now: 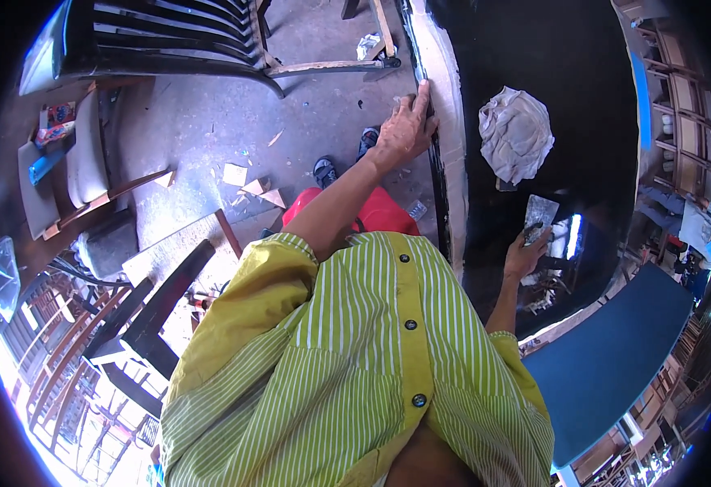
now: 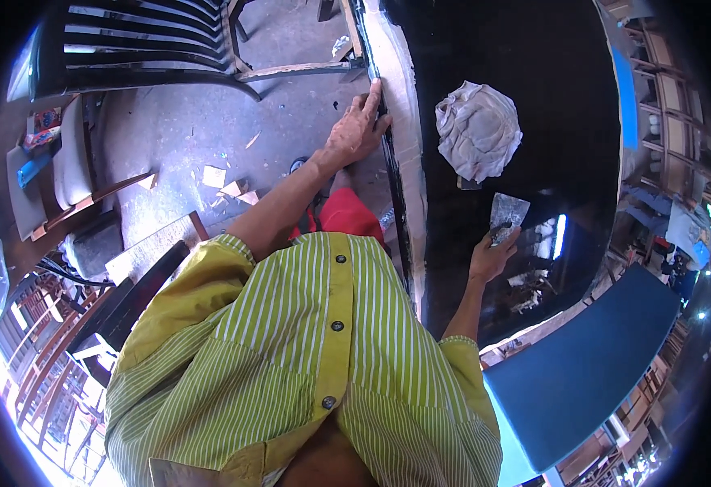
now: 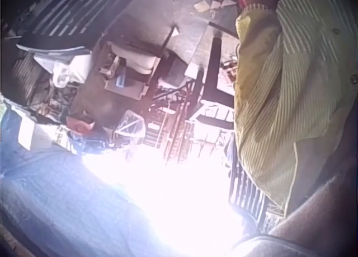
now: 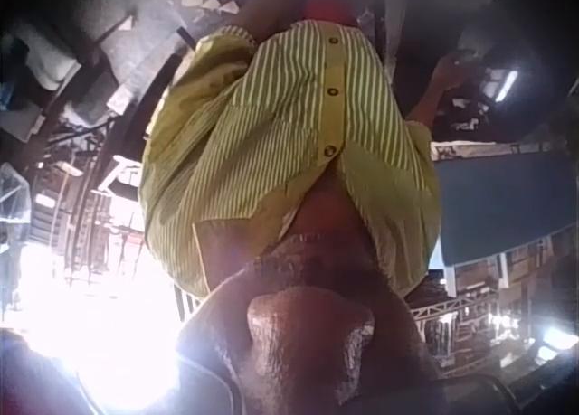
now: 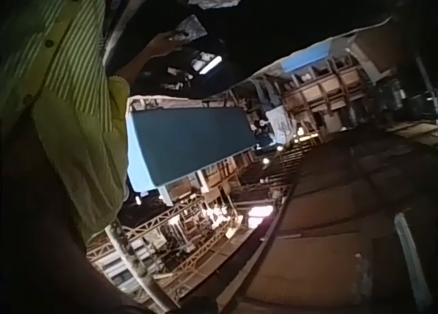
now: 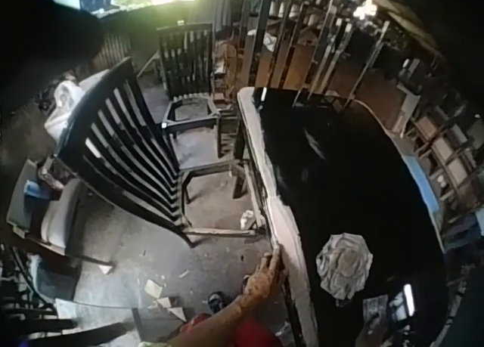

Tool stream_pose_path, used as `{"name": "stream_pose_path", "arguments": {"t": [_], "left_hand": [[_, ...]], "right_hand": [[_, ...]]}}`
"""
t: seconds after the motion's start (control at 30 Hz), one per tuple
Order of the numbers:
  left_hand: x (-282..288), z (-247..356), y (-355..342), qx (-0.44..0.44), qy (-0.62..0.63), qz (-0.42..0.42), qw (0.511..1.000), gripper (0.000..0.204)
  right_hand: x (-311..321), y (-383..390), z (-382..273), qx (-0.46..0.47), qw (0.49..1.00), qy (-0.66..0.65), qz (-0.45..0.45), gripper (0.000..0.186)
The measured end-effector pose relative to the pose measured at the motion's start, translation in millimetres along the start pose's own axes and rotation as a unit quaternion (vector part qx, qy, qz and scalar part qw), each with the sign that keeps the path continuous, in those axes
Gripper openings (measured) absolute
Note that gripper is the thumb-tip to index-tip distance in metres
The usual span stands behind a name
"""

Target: Repairing a piece of furniture by applying filler to an edge and wiping it.

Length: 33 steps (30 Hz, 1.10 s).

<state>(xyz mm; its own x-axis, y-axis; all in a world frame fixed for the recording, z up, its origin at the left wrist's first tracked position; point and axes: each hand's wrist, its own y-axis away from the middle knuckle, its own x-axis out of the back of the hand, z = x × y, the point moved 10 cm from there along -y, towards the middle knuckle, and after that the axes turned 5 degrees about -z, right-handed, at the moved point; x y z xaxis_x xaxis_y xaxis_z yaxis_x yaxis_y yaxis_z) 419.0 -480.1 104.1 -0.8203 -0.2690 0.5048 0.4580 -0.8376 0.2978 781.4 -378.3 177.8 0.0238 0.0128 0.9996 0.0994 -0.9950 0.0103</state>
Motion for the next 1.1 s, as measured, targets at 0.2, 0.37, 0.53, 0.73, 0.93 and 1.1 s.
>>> {"name": "stream_pose_path", "arguments": {"t": [0.2, 0.37, 0.53, 0.73, 0.93, 1.1], "left_hand": [[16.4, 1.6, -10.4, -0.002, -0.052, 0.03, 0.998, 0.06], [39.2, 2.6, -36.6, 0.015, -0.052, 0.034, 0.998, 0.06], [60.7, -3.2, -66.2, -0.009, -0.047, 0.094, 0.994, 0.059], [76.6, -10.9, -91.5, 0.002, -0.068, 0.083, 0.994, 0.061], [86.6, -12.7, -101.0, -0.019, -0.083, 0.091, 0.992, 0.058], [63.1, -15.7, -85.2, -0.048, -0.037, 0.066, 0.996, 0.064]], "right_hand": [[-1.1, 0.6, 2.1, 0.001, 1.0, 0.005, 0.009, 0.062], [3.4, 0.2, -3.9, 0.001, 1.0, -0.004, 0.006, 0.062], [3.9, -1.5, -5.8, 0.014, 1.0, -0.015, 0.017, 0.062], [-0.1, -2.1, 0.6, 0.007, 0.999, -0.03, 0.009, 0.062], [-0.6, -1.9, 1.9, -0.031, 0.999, -0.015, -0.012, 0.063], [0.6, -2.0, 3.3, -0.024, 1.0, -0.02, 0.004, 0.064]]}}
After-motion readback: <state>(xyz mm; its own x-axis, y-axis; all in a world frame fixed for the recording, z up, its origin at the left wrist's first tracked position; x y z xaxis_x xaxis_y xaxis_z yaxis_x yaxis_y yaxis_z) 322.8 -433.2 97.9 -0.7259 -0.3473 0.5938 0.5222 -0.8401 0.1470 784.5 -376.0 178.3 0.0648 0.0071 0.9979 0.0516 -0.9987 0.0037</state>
